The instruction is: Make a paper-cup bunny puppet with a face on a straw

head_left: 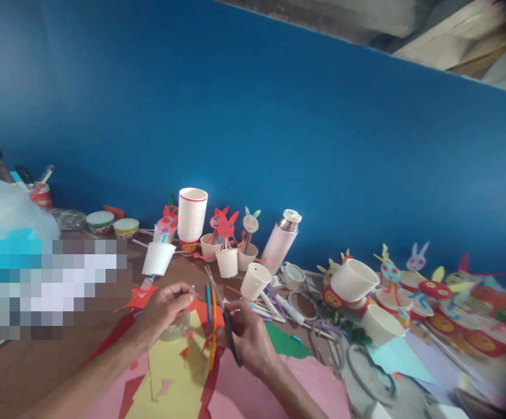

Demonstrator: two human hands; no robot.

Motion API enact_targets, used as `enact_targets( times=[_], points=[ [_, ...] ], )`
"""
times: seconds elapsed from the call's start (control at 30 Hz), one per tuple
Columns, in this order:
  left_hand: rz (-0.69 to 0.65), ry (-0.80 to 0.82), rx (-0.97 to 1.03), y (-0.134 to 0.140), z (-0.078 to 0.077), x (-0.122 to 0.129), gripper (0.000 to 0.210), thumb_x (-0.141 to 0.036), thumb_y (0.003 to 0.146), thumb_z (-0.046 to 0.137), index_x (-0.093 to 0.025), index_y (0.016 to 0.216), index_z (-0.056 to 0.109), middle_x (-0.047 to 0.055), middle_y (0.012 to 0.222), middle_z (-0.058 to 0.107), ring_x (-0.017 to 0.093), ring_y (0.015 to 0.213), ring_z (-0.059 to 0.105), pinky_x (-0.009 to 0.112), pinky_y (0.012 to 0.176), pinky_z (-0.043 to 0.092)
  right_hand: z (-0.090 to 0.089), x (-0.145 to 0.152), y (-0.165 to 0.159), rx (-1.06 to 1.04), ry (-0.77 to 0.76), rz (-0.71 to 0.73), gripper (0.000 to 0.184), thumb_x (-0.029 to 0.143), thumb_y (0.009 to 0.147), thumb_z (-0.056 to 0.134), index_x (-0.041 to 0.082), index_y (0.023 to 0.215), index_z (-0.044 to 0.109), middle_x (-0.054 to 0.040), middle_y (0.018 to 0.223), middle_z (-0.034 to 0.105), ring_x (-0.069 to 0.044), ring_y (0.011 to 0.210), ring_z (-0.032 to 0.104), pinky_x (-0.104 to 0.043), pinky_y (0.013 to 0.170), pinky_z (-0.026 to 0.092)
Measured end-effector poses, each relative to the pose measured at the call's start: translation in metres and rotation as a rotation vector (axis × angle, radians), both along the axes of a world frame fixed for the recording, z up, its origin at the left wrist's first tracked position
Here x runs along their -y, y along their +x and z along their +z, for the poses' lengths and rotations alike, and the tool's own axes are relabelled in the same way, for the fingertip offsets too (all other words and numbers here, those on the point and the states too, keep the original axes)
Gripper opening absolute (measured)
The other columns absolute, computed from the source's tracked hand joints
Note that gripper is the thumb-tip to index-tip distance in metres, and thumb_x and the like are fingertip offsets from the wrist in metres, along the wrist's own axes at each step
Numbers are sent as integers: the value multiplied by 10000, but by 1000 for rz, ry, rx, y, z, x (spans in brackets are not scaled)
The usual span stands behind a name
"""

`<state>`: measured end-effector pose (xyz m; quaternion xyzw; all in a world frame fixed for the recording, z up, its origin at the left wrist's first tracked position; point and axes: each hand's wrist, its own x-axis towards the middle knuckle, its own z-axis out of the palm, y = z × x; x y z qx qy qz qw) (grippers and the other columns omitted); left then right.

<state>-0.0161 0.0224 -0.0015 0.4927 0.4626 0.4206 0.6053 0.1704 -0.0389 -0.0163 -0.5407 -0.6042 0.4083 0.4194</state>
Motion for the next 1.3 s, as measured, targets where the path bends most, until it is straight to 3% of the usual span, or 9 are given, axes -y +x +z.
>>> enact_targets(
  times=[0.13,0.23,0.6,0.73,0.9,1.03,1.2,1.3],
  points=[
    [-34,15,-18,1,-2,3,259,-382,675,634,-155,799,614,-81,497,432,41,395,294,184,414,180,-2,4,-3,213,79,-29,255,217,689,632,220,929,546,38,655,609,-115,560,524,-191,512,356],
    [-70,55,-56,-1,-7,2,259,-407,707,611,-159,781,604,-89,497,394,43,408,282,183,423,180,-4,6,-4,334,132,-52,251,238,712,610,235,953,539,33,670,630,-127,568,549,-191,521,367],
    [-47,87,-93,-1,-15,-2,233,-390,715,576,-159,691,558,-104,455,349,43,396,242,194,414,161,-4,8,-6,453,199,-53,233,208,723,550,231,955,542,26,674,613,-126,569,545,-189,537,364],
    [-30,70,-72,1,-9,0,178,-336,690,572,-159,689,555,-112,433,353,39,389,251,184,411,178,-3,6,-6,305,103,-13,190,220,702,591,213,887,549,42,614,579,-107,528,503,-183,492,332],
    [37,26,-39,2,-1,1,168,-324,643,587,-167,685,545,-113,412,368,46,389,293,177,409,218,-4,1,-4,-117,-121,109,212,190,659,652,183,836,534,47,596,563,-80,493,474,-167,457,327],
    [34,5,-21,1,1,2,186,-343,635,594,-168,671,541,-109,406,365,49,380,296,184,403,217,-6,-3,-1,-378,-209,184,306,261,627,733,176,818,510,46,596,550,-70,485,442,-177,469,337],
    [-1,5,30,0,1,2,221,-289,652,588,-140,814,613,-71,528,465,44,420,346,183,414,215,-4,-3,-1,-327,-197,169,309,261,623,754,167,822,537,35,612,570,-72,506,456,-179,483,329],
    [-8,3,49,-1,0,2,300,-342,683,607,-145,909,608,-70,541,467,43,424,344,183,418,216,-3,-1,-2,-322,-207,177,324,267,611,762,163,822,539,27,620,585,-78,515,477,-182,491,337]
  ],
)
